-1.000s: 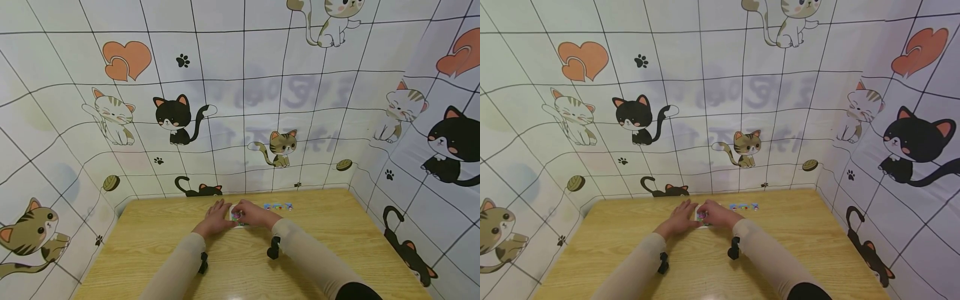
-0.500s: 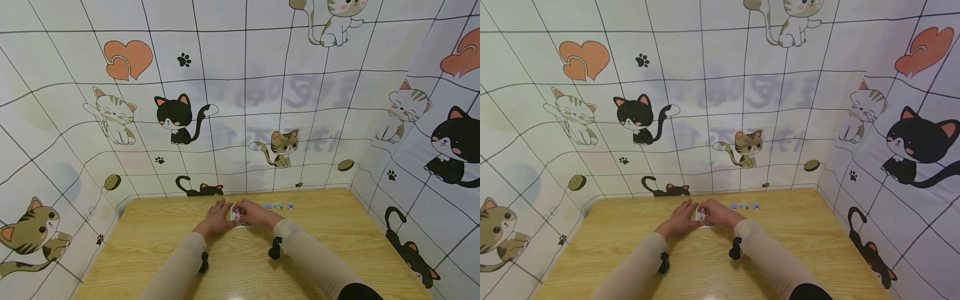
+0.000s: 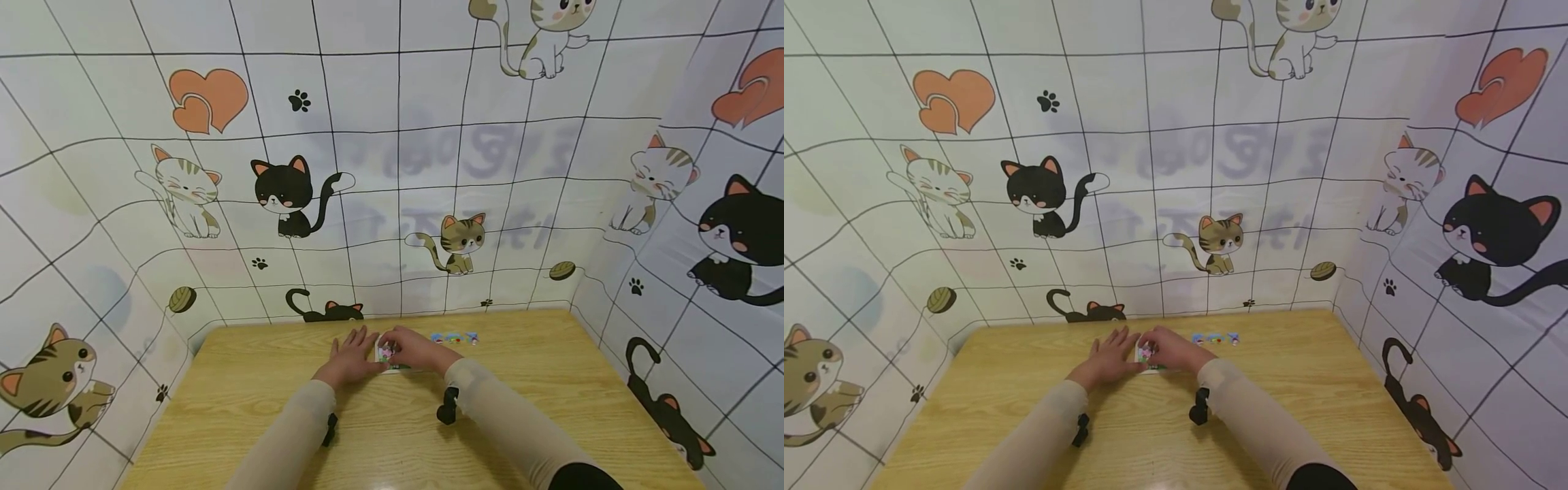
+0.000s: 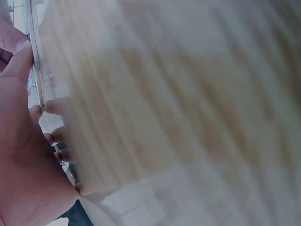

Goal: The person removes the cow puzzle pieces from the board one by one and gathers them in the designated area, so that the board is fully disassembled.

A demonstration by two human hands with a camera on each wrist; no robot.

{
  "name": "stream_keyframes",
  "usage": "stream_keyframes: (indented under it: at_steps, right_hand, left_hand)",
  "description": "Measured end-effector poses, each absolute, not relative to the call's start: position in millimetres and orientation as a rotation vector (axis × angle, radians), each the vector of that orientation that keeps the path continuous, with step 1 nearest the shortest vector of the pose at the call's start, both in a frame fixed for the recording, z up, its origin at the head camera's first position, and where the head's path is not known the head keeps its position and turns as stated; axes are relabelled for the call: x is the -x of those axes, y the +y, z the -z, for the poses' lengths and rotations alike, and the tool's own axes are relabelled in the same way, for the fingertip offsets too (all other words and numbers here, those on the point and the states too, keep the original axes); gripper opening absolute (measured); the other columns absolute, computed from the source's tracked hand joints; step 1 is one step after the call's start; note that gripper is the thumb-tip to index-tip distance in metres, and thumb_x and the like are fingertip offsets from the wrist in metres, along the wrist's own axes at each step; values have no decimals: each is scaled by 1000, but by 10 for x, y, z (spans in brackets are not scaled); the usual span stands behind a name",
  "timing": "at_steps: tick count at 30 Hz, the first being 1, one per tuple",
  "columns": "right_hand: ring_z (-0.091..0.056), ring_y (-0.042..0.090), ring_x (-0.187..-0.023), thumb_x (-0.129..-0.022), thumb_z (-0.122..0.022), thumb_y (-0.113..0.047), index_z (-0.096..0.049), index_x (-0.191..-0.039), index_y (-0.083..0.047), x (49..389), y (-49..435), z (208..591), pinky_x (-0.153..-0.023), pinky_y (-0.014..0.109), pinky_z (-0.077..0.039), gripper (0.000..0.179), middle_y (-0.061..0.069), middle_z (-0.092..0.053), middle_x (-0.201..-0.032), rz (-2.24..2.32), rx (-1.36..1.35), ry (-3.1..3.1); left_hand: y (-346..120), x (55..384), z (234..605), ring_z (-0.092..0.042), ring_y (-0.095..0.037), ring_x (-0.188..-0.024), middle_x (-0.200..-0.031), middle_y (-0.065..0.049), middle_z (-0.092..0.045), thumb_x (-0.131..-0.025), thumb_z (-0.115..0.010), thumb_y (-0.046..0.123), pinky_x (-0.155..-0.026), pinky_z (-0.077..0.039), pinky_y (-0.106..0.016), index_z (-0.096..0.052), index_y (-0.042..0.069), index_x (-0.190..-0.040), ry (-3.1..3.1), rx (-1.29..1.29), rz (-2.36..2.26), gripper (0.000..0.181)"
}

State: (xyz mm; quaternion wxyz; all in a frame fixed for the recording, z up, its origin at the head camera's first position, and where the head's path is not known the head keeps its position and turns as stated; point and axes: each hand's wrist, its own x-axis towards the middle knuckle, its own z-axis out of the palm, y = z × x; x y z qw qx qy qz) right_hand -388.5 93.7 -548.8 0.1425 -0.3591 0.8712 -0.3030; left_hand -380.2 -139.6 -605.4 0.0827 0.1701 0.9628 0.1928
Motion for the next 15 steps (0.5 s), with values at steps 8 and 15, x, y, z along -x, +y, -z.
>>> stream_keyframes:
  at_steps: [8, 15]
  right_hand:
    - [-64, 26, -106, -101, -81, -2, -72, -135, -2, 3903, 924, 5458, -96, 43, -57, 35, 13, -65, -119, 874, 1015, 2519]
    - [-64, 20, -102, -102, -81, -5, -74, -132, -3, 3927, 914, 5505, -93, 40, -57, 32, 11, -68, -115, 872, 1014, 2550]
  left_hand:
    - [-1405, 3809, 6059, 3, -49, -168, -186, -10, -8, -100, -60, 80, -127, 3, -78, -29, 29, -178, 2837, -483, -594, 98]
    - [-1384, 3739, 5976, 3, -49, -168, -186, -13, -7, -100, -57, 82, -127, 5, -78, -28, 28, -178, 2834, -481, -594, 99]
